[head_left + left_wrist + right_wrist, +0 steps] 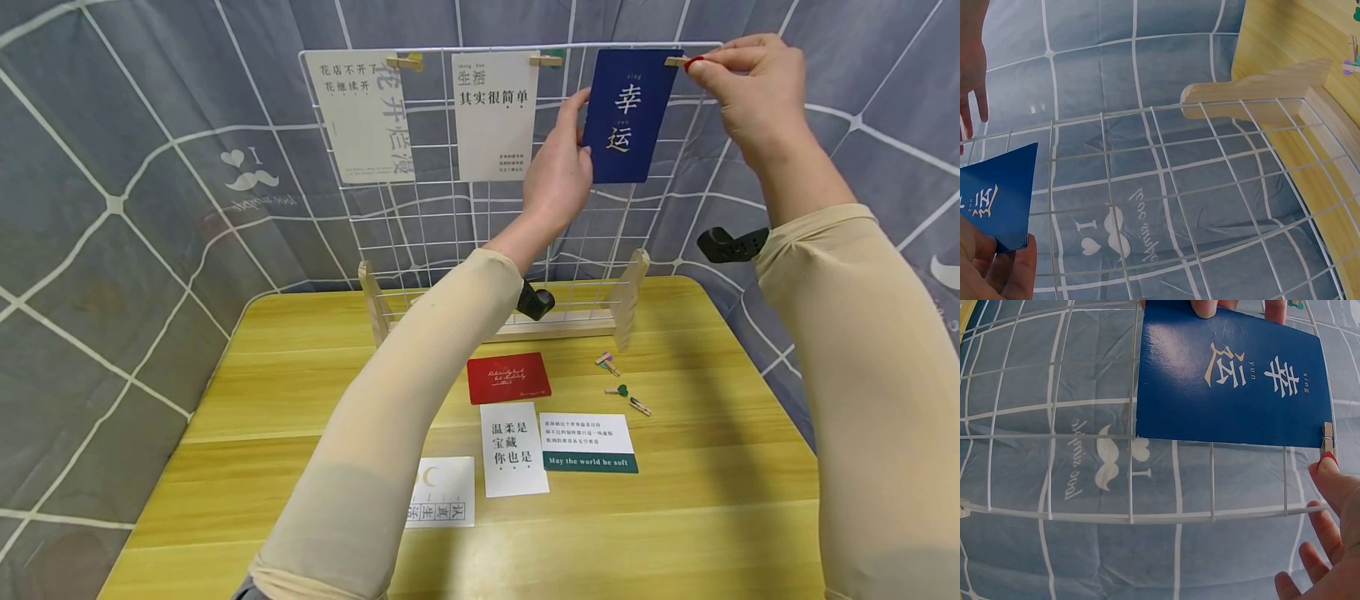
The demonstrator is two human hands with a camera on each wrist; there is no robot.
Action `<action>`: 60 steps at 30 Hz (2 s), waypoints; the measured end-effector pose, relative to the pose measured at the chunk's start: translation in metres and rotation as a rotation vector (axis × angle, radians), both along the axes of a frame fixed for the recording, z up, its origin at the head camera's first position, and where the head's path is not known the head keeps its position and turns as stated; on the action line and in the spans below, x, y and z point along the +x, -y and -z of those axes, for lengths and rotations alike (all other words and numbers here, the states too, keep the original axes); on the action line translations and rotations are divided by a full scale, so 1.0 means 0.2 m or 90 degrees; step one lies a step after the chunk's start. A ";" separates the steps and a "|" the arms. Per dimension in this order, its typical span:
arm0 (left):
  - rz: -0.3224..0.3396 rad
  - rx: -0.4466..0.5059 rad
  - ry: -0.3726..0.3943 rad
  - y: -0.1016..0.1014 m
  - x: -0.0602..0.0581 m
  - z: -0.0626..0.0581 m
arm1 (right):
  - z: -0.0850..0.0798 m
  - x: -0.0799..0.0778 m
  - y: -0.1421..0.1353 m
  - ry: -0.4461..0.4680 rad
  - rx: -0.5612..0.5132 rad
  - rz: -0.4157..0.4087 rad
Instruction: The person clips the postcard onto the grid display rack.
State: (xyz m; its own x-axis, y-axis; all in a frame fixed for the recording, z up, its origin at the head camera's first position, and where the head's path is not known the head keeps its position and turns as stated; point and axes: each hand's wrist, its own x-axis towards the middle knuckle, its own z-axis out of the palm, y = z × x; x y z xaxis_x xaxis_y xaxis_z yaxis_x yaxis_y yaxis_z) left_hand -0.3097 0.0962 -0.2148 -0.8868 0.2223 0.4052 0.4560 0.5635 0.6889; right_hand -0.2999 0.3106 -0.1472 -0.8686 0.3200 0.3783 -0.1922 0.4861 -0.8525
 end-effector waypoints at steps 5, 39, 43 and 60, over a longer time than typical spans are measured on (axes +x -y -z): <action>-0.001 -0.008 -0.002 0.00 0.00 0.00 | 0.00 0.01 0.00 0.005 0.000 0.003; -0.001 -0.002 0.020 -0.02 0.01 0.00 | -0.01 -0.01 -0.02 0.019 0.002 -0.020; -0.004 -0.003 0.023 -0.01 0.01 -0.01 | 0.00 -0.01 -0.01 0.011 -0.003 -0.025; 0.004 -0.011 0.000 0.00 0.01 0.00 | 0.02 0.00 0.01 0.019 -0.015 -0.018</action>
State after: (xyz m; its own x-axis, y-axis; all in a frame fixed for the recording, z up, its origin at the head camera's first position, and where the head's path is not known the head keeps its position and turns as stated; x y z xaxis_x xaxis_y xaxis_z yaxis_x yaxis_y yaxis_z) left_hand -0.3077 0.0968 -0.2156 -0.8853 0.2342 0.4017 0.4596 0.5724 0.6790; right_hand -0.2995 0.3086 -0.1511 -0.8884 0.3034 0.3445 -0.1795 0.4610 -0.8690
